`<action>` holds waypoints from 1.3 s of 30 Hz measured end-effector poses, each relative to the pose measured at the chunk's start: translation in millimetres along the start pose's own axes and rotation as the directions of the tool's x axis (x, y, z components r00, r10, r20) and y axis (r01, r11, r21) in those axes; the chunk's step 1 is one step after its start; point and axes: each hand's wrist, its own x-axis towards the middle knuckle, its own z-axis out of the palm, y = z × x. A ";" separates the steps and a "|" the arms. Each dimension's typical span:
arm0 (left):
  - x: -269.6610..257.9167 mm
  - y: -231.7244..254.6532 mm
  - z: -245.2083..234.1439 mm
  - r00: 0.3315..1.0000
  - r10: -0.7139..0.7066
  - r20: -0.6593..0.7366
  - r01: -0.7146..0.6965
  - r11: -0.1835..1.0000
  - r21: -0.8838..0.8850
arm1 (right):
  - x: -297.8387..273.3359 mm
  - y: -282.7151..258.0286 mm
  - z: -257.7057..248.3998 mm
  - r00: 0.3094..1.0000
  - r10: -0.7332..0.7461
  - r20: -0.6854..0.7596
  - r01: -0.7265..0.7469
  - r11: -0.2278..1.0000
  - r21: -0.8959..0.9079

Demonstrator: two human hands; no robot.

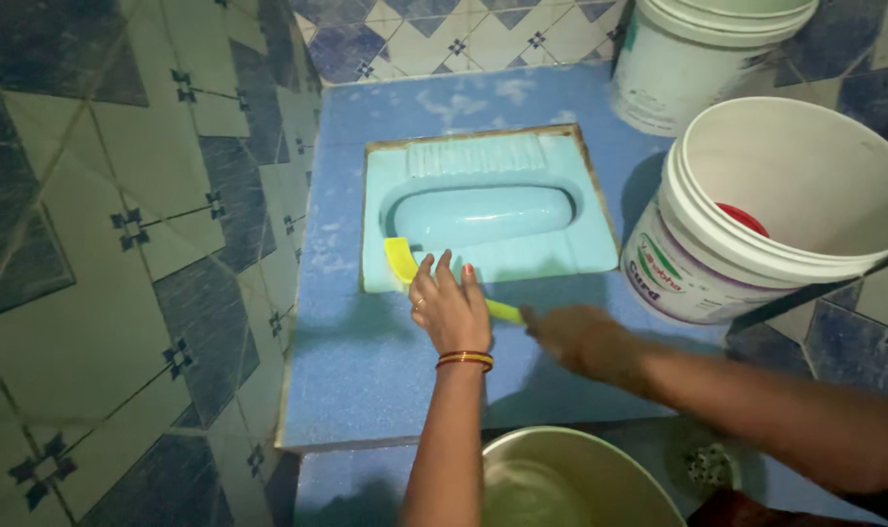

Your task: The person scrubs a squat toilet pan and the surrounding tiled floor using a yellow long-handled brush. They repeatedly dip the brush into a bucket of water and scrub the toilet surface and adjacent floor area.

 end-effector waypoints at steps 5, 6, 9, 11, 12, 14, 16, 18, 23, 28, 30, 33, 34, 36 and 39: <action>3.2 -3.8 -1.3 0.992 0.014 -0.129 -0.028 0.994 -0.104 | 72.2 -52.5 -19.9 0.976 -0.135 -0.171 0.162 0.974 0.159; 4.4 -4.6 -2.2 0.989 0.004 -0.148 -0.024 0.991 -0.131 | 90.7 -61.6 -33.2 0.972 -0.138 -0.192 0.170 0.972 0.164; 4.4 -1.3 -5.1 0.983 -0.016 -0.183 -0.018 0.983 -0.180 | 111.5 -75.8 -44.8 0.974 -0.086 -0.208 0.123 0.978 0.170; 6.7 0.2 -11.3 0.976 0.002 -0.219 -0.052 0.973 -0.225 | 117.3 -78.3 -35.7 0.974 -0.044 -0.221 0.110 0.949 0.296; 5.1 0.5 -15.7 0.968 0.017 -0.250 -0.084 0.962 -0.260 | 108.3 -75.4 -12.6 0.973 -0.028 -0.230 0.124 0.903 0.412; 9.5 5.0 -21.4 0.954 0.043 -0.297 -0.135 0.945 -0.298 | 94.0 -55.5 31.1 0.796 -0.267 -0.543 0.458 0.852 0.253; 10.1 3.3 -29.1 0.948 0.067 -0.312 -0.161 0.944 -0.287 | 96.4 -48.2 72.0 0.712 -0.387 -0.586 0.480 0.877 0.002; 11.3 1.2 -33.4 0.953 0.049 -0.299 -0.140 0.947 -0.288 | 102.1 -51.2 102.6 0.909 -0.241 -0.340 0.253 0.967 -0.009; 13.6 -3.9 -28.2 0.956 0.044 -0.290 -0.126 0.955 -0.270 | 115.3 -75.7 93.2 0.827 -0.361 -0.430 0.359 0.929 -0.089; 10.1 -4.6 -23.6 0.971 0.071 -0.229 -0.127 0.962 -0.241 | 214.2 -62.0 19.7 0.782 -0.218 -0.584 0.318 0.945 0.073; 8.6 -5.0 -20.8 0.975 0.061 -0.216 -0.112 0.965 -0.236 | 272.3 -39.2 13.7 0.875 0.066 -0.479 0.009 0.988 0.152; 9.6 -4.0 -16.4 0.980 0.059 -0.188 -0.097 0.975 -0.200 | 263.4 54.3 59.8 0.358 -0.199 -0.912 -0.004 0.977 -0.214; 9.9 -3.1 -14.7 0.982 0.059 -0.178 -0.092 0.979 -0.183 | 254.5 72.8 69.0 0.484 0.154 -0.861 -0.161 0.983 0.085; 10.2 -0.4 -11.2 0.982 0.081 -0.169 -0.110 0.980 -0.168 | 233.3 116.1 57.1 0.668 0.622 -0.408 -0.272 0.715 0.644; 7.6 -0.5 -10.8 0.988 0.091 -0.126 -0.110 0.982 -0.151 | 215.2 124.3 57.3 0.588 0.749 -0.304 -0.350 0.575 0.740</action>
